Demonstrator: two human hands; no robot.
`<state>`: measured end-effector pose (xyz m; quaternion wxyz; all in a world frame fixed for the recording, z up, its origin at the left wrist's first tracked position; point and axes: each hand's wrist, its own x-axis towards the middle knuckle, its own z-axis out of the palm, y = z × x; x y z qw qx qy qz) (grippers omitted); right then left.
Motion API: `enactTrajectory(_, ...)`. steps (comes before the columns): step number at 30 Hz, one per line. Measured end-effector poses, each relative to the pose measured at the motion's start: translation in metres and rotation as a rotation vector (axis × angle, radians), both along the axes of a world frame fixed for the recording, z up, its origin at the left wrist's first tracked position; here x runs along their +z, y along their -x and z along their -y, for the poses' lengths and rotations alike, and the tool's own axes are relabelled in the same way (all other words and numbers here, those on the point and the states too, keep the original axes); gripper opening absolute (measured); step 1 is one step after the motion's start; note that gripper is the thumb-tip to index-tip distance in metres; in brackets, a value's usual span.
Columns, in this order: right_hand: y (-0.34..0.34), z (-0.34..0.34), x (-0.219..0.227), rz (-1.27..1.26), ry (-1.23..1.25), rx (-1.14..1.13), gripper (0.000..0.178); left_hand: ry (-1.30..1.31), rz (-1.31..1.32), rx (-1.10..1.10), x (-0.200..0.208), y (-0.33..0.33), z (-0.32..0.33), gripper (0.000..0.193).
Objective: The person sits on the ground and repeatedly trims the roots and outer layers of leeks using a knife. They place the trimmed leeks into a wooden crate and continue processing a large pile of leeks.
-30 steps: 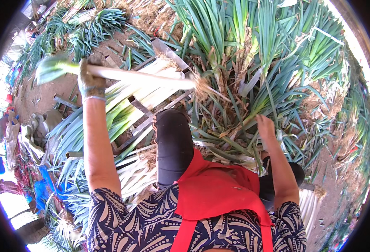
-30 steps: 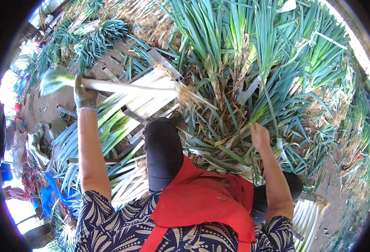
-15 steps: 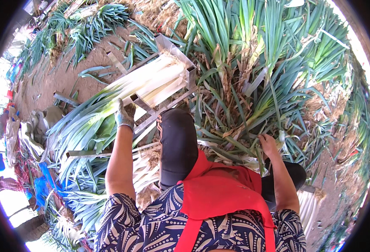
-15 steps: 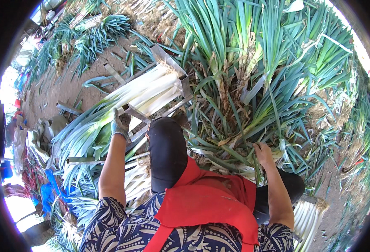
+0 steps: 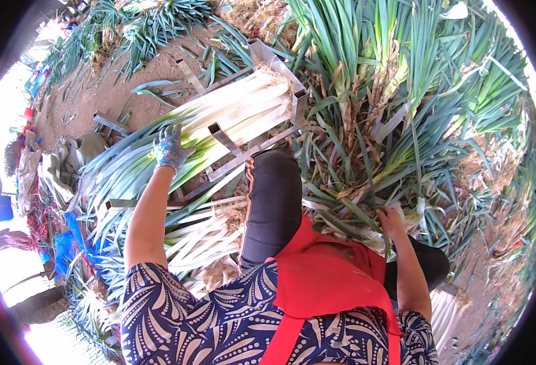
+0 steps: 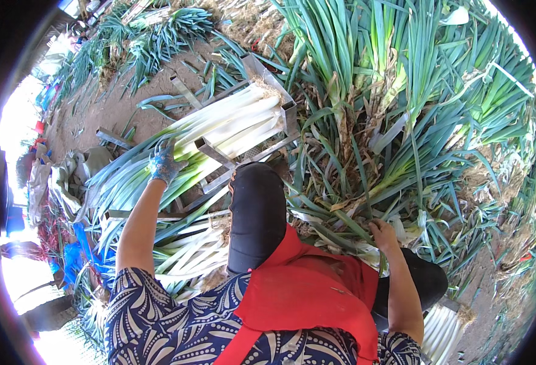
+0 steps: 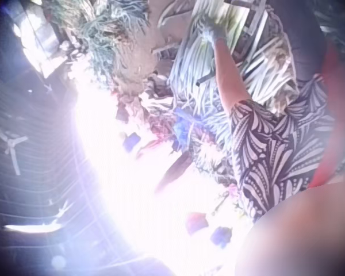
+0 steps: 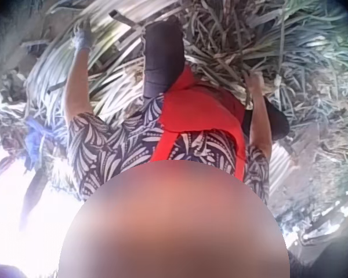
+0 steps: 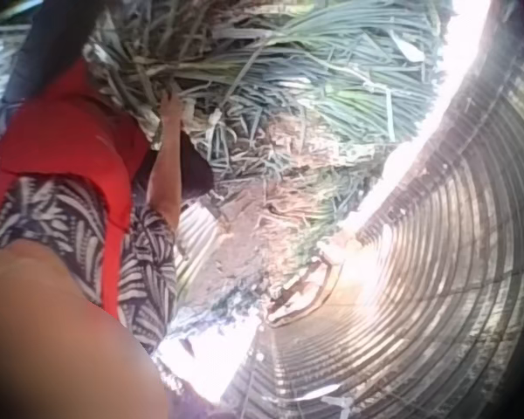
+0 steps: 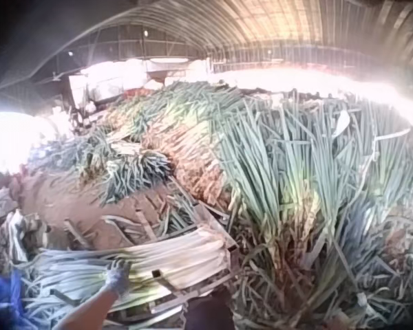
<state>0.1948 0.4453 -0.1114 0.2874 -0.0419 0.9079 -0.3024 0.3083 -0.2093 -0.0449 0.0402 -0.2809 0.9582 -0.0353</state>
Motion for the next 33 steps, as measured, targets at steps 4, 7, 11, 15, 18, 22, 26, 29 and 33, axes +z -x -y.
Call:
enactTrajectory(4, -0.005, -0.001, -0.005, 0.015, 0.001, -0.030, 0.031, -0.036, 0.086, 0.077, -0.002, -0.018, 0.018, 0.084)
enactTrajectory(7, -0.007, -0.001, -0.008, 0.019, 0.004, 0.004, 0.032, -0.030, -0.021, 0.022, -0.007, -0.030, 0.027, 0.071)
enactTrajectory(11, -0.007, 0.006, -0.004, 0.025, 0.014, 0.038, 0.033, -0.053, -0.173, -0.060, -0.014, -0.035, 0.034, 0.052)
enactTrajectory(15, -0.007, 0.014, 0.007, -0.051, 0.036, 0.053, 0.034, -0.004, -0.185, -0.206, -0.014, -0.039, 0.036, 0.044)
enactTrajectory(18, -0.008, 0.016, 0.010, -0.020, 0.031, 0.041, 0.034, -0.062, -0.165, -0.266, -0.004, -0.046, 0.039, 0.044)
enactTrajectory(22, -0.006, 0.014, -0.003, -0.015, 0.040, 0.093, 0.035, -0.053, -0.106, -0.312, 0.010, -0.050, 0.037, 0.047)
enactTrajectory(26, -0.003, 0.012, -0.017, -0.099, 0.063, 0.181, 0.034, -0.147, 0.018, -0.147, -0.002, -0.051, 0.027, 0.051)
enactTrajectory(29, -0.003, 0.013, -0.017, -0.096, 0.073, 0.165, 0.033, -0.067, 0.018, -0.169, -0.020, -0.053, 0.036, 0.050)
enactTrajectory(33, -0.006, 0.015, -0.011, 0.048, 0.067, 0.071, 0.033, -0.660, -0.800, 0.086, -0.016, -0.058, 0.073, 0.027)
